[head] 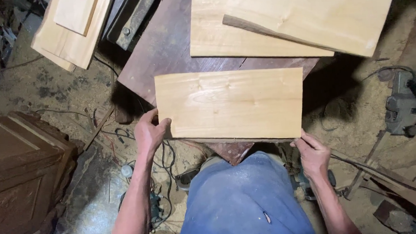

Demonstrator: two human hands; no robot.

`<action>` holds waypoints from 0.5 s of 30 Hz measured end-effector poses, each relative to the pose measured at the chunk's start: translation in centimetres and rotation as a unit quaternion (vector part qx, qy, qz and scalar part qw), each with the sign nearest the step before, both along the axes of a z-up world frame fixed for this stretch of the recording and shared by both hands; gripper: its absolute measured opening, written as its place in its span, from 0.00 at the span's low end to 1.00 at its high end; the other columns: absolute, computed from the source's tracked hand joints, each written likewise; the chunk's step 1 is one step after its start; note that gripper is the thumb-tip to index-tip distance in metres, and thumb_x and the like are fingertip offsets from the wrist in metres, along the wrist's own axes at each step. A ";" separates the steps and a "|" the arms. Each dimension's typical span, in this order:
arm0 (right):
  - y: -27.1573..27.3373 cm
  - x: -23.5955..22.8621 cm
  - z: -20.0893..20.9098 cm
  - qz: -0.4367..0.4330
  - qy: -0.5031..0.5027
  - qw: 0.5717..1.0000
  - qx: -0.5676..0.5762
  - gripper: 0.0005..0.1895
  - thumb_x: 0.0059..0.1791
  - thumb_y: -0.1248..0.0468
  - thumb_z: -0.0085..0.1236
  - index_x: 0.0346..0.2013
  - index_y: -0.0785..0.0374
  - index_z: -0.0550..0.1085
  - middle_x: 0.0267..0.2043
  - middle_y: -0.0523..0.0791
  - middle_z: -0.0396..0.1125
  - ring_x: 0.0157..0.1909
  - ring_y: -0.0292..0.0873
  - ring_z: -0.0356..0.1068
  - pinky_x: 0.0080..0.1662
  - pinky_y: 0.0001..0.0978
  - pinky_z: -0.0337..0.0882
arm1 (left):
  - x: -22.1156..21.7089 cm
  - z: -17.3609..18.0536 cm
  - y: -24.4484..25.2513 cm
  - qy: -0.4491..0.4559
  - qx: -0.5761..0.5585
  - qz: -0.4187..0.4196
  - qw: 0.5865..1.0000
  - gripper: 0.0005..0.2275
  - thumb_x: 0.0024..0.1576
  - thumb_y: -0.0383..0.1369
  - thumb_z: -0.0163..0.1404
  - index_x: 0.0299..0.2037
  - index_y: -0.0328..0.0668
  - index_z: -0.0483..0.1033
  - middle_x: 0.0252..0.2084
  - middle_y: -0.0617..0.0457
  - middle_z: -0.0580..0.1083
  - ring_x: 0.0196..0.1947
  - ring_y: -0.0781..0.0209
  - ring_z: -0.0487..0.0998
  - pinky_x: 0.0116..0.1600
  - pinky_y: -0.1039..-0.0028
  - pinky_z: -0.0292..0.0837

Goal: Cutting wooden boards with a circular saw and then arranging them on a workbench to check their fit and alignment using a square.

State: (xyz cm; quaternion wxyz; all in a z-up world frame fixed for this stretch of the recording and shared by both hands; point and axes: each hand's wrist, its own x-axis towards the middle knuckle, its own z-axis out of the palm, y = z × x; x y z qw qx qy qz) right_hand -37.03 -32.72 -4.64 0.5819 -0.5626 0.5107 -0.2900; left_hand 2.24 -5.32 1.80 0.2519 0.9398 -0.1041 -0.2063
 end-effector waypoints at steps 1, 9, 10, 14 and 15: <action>-0.1 0.4 0.9 0.004 0.032 0.999 0.009 0.16 0.48 0.81 0.61 0.49 0.70 0.76 0.43 0.58 0.71 0.35 0.49 0.75 0.42 0.39 0.80 | 0.0 0.3 -0.2 -0.001 -0.001 -0.006 1.000 0.24 0.46 0.38 0.66 0.54 0.43 0.81 0.42 0.44 0.79 0.47 0.43 0.81 0.53 0.56 0.76; -0.2 1.8 2.1 -0.037 0.143 0.979 0.139 0.21 0.49 0.70 0.60 0.57 0.66 0.77 0.47 0.46 0.77 0.41 0.35 0.72 0.49 0.23 0.71 | -1.8 3.4 -3.7 -0.158 0.050 -0.140 0.976 0.26 0.48 0.37 0.55 0.60 0.48 0.71 0.49 0.38 0.72 0.46 0.35 0.73 0.41 0.49 0.72; -0.1 1.0 0.2 -0.044 0.115 0.984 0.131 0.20 0.48 0.70 0.61 0.56 0.67 0.79 0.47 0.44 0.77 0.38 0.34 0.71 0.46 0.21 0.70 | -2.4 2.1 -3.9 -0.304 0.079 -0.212 0.925 0.25 0.45 0.38 0.55 0.56 0.47 0.73 0.47 0.39 0.71 0.38 0.31 0.73 0.30 0.45 0.73; -1.8 0.8 2.8 -0.045 0.098 0.982 0.156 0.24 0.49 0.73 0.56 0.60 0.67 0.76 0.59 0.49 0.73 0.55 0.37 0.71 0.58 0.20 0.64 | -8.2 6.0 -12.6 0.027 -0.034 -0.066 0.997 0.15 0.60 0.42 0.39 0.25 0.42 0.64 0.27 0.46 0.67 0.31 0.50 0.63 0.40 0.57 0.57; -2.7 0.7 3.5 -0.067 0.125 0.979 0.147 0.23 0.48 0.72 0.55 0.58 0.63 0.78 0.55 0.46 0.75 0.46 0.36 0.70 0.52 0.22 0.66 | -9.2 4.1 -13.3 -0.084 0.022 -0.252 0.964 0.13 0.51 0.43 0.52 0.39 0.48 0.67 0.43 0.45 0.66 0.43 0.45 0.64 0.45 0.55 0.62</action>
